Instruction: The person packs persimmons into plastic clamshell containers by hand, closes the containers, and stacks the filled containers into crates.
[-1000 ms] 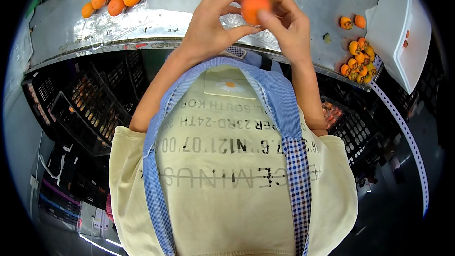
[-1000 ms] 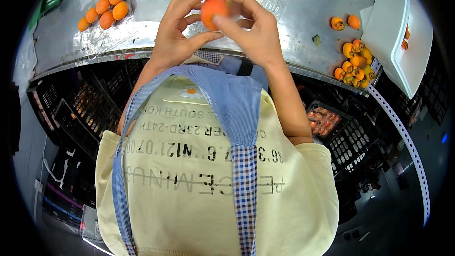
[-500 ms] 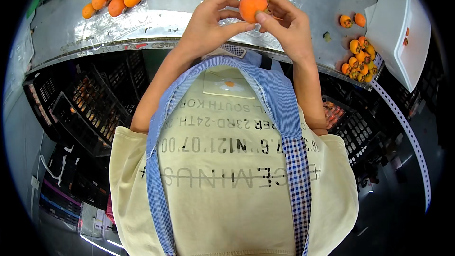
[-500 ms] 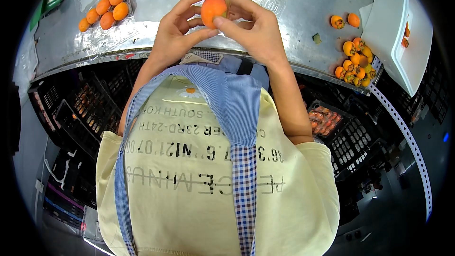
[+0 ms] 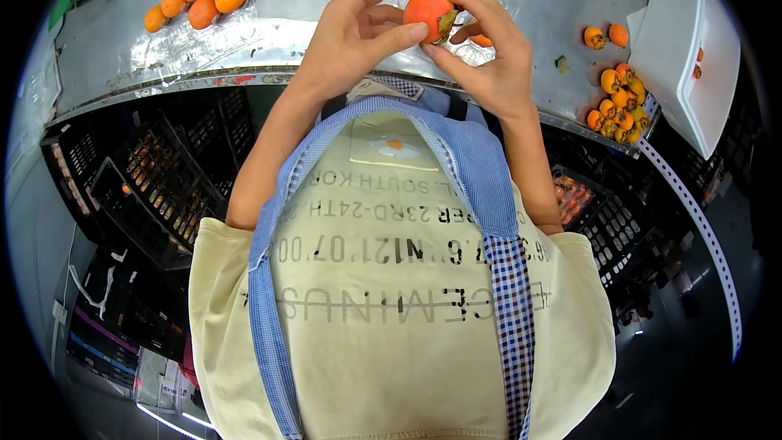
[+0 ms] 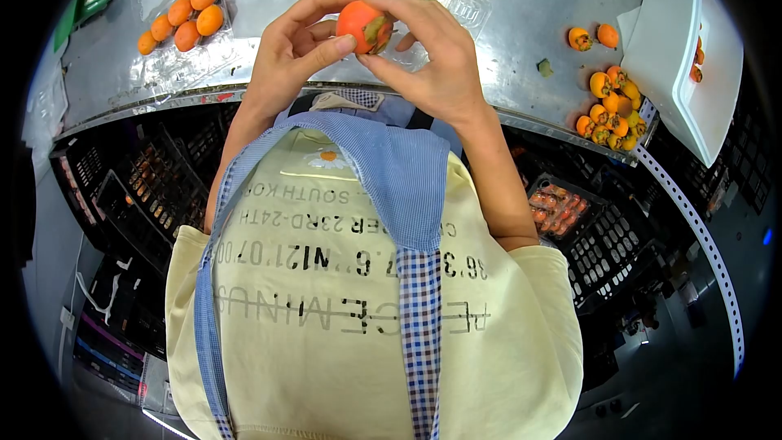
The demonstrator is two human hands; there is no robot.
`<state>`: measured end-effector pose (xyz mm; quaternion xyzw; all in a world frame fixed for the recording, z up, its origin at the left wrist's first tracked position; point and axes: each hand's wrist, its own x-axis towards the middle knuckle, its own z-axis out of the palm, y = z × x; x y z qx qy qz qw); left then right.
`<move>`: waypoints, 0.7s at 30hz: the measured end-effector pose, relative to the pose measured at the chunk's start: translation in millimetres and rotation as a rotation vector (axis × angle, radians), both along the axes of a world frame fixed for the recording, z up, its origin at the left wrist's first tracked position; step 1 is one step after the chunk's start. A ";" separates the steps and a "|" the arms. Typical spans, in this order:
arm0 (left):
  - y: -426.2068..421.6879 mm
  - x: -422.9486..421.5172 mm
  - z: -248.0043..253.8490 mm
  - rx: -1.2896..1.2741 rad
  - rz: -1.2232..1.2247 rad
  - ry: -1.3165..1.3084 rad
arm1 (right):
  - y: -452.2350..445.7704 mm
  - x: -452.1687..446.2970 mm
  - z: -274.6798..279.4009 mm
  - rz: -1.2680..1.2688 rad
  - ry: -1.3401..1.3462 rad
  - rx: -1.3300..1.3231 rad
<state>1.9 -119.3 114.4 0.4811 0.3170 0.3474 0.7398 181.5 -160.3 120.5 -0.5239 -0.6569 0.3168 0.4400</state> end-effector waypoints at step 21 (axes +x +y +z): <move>0.9 5.6 -20.0 -0.122 -0.029 0.291 | 11.2 383.1 23.4 -0.804 0.717 0.124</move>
